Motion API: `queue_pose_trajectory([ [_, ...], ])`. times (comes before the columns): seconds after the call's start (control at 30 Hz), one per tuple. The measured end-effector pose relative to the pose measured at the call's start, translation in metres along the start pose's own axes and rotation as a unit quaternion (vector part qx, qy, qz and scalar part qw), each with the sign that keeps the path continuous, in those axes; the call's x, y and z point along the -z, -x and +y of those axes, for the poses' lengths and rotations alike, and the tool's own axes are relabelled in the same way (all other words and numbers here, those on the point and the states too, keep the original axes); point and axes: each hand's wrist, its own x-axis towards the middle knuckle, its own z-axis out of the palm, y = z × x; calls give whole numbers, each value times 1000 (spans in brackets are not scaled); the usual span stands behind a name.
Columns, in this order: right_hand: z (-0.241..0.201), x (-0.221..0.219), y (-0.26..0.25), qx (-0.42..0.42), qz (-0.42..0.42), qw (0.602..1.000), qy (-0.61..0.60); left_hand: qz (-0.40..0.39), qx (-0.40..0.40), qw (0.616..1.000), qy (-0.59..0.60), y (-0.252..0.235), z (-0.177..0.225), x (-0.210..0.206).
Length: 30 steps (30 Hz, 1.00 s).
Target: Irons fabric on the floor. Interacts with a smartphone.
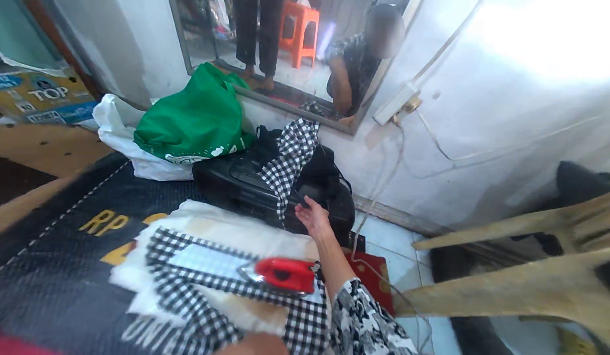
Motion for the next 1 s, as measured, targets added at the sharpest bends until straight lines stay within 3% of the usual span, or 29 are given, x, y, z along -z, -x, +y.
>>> queue_pose_trajectory([
  [0.1, -10, 20, 29, 26, -11, 999, 16, 23, 17, 998, 56, -4, -12, 0],
  [0.17, -15, 41, 65, 32, -45, 998, 26, 59, 17, 981, 184, 0, -8, 1],
  [0.3, 1, 109, 154, 127, -201, 970, 54, 204, -23, 840, 502, 4, 12, -1],
  [0.4, 25, 166, 209, 207, -306, 926, 71, 281, -98, 755, 584, 17, 27, 4],
  [0.47, 36, 196, 231, 225, -356, 903, 82, 293, -144, 719, 613, 28, 43, 9],
  [0.57, 42, 226, 245, 232, -398, 879, 125, 271, -176, 740, 589, 34, 66, 14],
  [0.7, 39, 241, 258, 201, -344, 892, 212, 296, -121, 780, 537, 27, 95, 15],
  [1.0, 39, 242, 254, 213, -185, 938, 200, 281, -56, 756, 589, -13, 113, 18],
])
